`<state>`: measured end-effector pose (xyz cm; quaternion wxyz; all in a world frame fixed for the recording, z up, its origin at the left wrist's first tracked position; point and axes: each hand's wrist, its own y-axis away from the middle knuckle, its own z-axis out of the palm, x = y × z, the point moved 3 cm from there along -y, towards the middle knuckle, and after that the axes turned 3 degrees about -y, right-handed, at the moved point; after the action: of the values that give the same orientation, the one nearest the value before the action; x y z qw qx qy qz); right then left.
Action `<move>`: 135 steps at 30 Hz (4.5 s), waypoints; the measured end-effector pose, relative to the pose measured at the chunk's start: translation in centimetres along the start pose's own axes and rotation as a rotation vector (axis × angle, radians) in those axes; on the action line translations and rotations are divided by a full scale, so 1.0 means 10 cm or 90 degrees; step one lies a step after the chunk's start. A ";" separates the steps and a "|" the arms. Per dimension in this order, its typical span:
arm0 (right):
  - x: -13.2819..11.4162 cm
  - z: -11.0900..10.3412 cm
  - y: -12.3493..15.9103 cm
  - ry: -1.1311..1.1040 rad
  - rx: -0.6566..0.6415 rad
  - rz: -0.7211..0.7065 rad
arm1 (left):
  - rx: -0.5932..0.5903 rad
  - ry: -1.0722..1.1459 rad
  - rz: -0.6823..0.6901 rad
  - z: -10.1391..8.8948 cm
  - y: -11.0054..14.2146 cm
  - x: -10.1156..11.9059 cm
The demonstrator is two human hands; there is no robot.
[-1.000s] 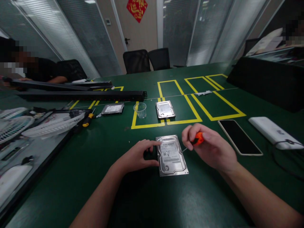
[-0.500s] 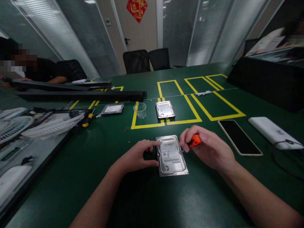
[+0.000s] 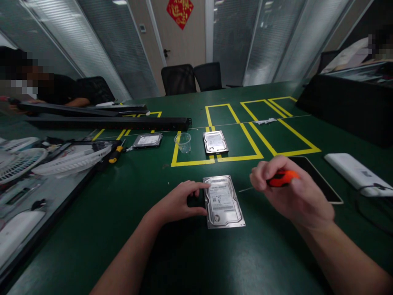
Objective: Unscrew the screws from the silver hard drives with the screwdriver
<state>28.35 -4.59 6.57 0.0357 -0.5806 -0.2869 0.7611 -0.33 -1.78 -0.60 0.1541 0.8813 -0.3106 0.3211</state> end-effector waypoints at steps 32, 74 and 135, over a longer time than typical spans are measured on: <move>0.54 0.36 0.09 0.883 -0.442 0.051 | 0.153 -0.196 -0.386 -0.60 0.29 -0.53; 0.43 0.13 0.02 0.748 -0.250 -0.034 | -0.071 0.132 0.058 0.06 -0.04 0.28; 0.40 0.86 -0.06 -0.260 0.063 0.064 | -0.058 0.134 0.043 0.11 -0.06 0.21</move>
<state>19.13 -5.94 4.80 -0.0324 -0.4256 -0.2213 0.8768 1.85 -2.74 -0.09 0.2152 0.8237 -0.3362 0.4027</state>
